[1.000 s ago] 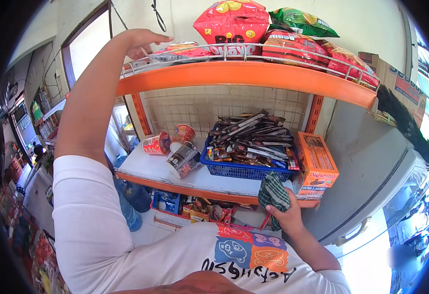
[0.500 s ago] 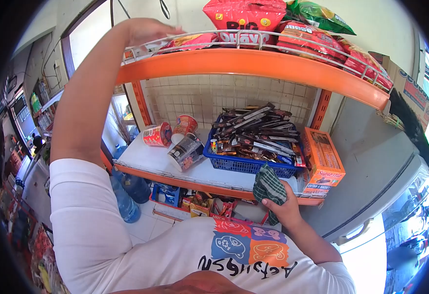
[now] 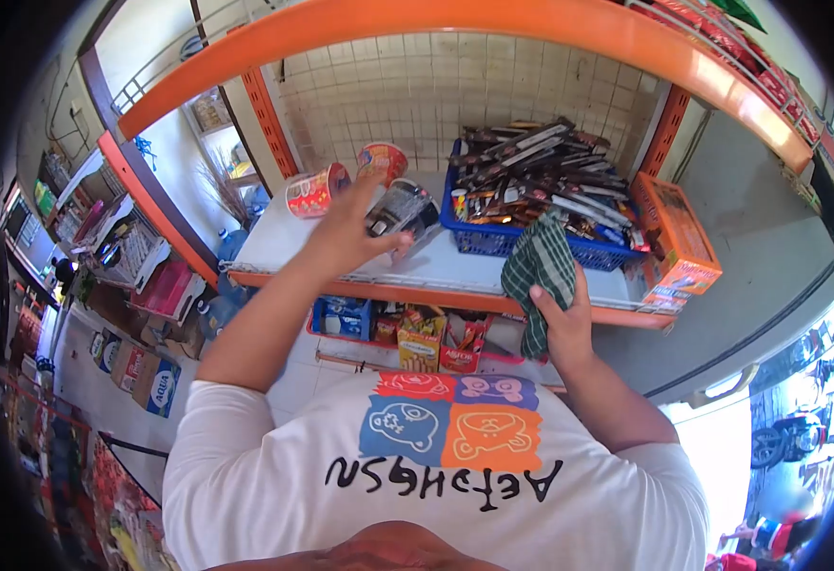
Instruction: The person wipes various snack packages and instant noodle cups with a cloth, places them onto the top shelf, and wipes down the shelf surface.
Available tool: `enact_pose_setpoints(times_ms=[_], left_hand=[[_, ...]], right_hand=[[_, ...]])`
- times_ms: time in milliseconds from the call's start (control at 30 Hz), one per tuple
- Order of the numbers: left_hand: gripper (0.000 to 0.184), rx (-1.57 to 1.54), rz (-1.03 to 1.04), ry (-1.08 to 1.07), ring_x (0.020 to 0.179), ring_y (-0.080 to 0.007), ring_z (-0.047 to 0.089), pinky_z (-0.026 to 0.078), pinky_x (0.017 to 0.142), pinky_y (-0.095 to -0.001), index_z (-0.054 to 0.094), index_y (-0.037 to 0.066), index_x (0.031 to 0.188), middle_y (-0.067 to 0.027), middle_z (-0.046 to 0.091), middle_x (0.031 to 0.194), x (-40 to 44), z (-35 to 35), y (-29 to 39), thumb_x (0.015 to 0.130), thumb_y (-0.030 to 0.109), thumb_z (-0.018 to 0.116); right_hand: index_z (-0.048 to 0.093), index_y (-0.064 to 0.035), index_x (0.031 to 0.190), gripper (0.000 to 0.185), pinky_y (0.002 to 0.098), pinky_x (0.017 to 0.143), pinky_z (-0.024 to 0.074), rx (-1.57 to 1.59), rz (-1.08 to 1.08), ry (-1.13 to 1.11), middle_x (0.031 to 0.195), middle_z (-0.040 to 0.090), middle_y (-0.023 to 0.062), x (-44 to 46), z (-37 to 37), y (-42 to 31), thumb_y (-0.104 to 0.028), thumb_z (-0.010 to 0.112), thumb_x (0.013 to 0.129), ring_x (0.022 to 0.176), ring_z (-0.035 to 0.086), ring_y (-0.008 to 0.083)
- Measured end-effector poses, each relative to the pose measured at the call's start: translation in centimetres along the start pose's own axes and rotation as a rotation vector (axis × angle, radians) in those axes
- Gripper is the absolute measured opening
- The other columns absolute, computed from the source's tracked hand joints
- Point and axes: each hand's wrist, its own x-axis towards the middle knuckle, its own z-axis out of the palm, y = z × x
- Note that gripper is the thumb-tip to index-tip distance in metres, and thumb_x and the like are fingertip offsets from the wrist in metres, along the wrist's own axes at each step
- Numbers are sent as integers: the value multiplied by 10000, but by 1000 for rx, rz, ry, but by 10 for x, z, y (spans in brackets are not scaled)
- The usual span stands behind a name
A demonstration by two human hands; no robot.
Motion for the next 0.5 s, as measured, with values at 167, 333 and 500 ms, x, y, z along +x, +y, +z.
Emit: enact_pose_setpoints(times_ms=[167,333,500], left_hand=[[897,-412,-316,-177,1191,-342,532,409,1008,-372,353,23,1395,-247,544,1261,-12,19,-35,697,379,792],[954,-1048,-315,158,1167,-245,523,420,987,-338,273,28,1404,-172,474,1284,-49,-20,-39,651,160,844],[1038,-1251,-226,-53,1222,-289,487,400,1017,-369,233,45,1435,-181,440,1315,-110,-53,-26,621,192,861]], right_hand=[[258,-2,1434,609,325,1032,382,-41,-134,71,1345,473,126,0,64,15,-54,583,922,1209,488,201],[256,4,1438,632,323,1028,378,-125,-220,180,1322,500,129,4,107,8,-74,605,917,1189,500,194],[460,-16,1333,536,350,988,413,-354,-372,71,1242,566,134,4,149,8,-63,680,847,1150,530,208]])
